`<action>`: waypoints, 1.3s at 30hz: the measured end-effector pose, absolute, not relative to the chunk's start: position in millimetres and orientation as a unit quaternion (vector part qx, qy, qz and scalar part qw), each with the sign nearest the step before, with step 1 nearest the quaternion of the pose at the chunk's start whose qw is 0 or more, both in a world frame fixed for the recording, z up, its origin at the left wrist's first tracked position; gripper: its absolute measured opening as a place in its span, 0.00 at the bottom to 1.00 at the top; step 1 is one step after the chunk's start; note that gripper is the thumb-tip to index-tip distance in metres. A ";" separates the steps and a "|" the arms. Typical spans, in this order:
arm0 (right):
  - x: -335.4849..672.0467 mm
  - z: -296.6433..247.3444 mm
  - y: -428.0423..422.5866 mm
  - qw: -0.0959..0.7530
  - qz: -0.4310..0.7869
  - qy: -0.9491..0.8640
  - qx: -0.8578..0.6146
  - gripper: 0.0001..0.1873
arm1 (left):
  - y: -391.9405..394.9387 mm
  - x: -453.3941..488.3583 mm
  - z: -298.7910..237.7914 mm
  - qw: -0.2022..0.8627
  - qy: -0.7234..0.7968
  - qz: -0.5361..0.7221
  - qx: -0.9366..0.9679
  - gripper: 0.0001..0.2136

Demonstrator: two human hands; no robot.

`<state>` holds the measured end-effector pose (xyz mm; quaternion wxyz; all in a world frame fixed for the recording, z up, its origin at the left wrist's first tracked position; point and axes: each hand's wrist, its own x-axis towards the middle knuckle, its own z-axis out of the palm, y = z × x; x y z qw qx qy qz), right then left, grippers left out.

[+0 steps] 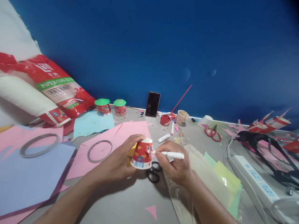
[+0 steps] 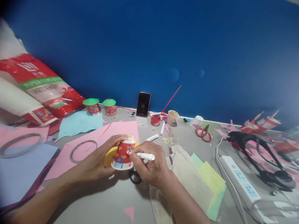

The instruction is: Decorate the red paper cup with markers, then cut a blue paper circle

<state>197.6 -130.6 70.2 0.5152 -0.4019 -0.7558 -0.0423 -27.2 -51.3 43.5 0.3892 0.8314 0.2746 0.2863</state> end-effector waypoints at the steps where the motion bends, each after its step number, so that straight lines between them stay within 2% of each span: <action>1: 197.5 70.2 -130.6 0.514 -0.038 -0.758 -0.398 0.10 | -51.5 -27.1 43.2 0.390 0.274 0.285 0.832 0.36; 15: 198.8 69.3 -131.3 0.519 -0.033 -0.755 -0.400 0.09 | -52.9 -27.6 43.2 0.423 0.279 0.269 0.819 0.37; 23: 200.6 70.4 -131.1 0.527 -0.058 -0.743 -0.408 0.08 | -52.9 -26.5 39.9 0.386 0.271 0.291 0.833 0.35; 39: 205.6 70.3 -133.1 0.563 -0.072 -0.702 -0.430 0.09 | -52.2 -31.4 41.8 0.412 0.281 0.278 0.821 0.40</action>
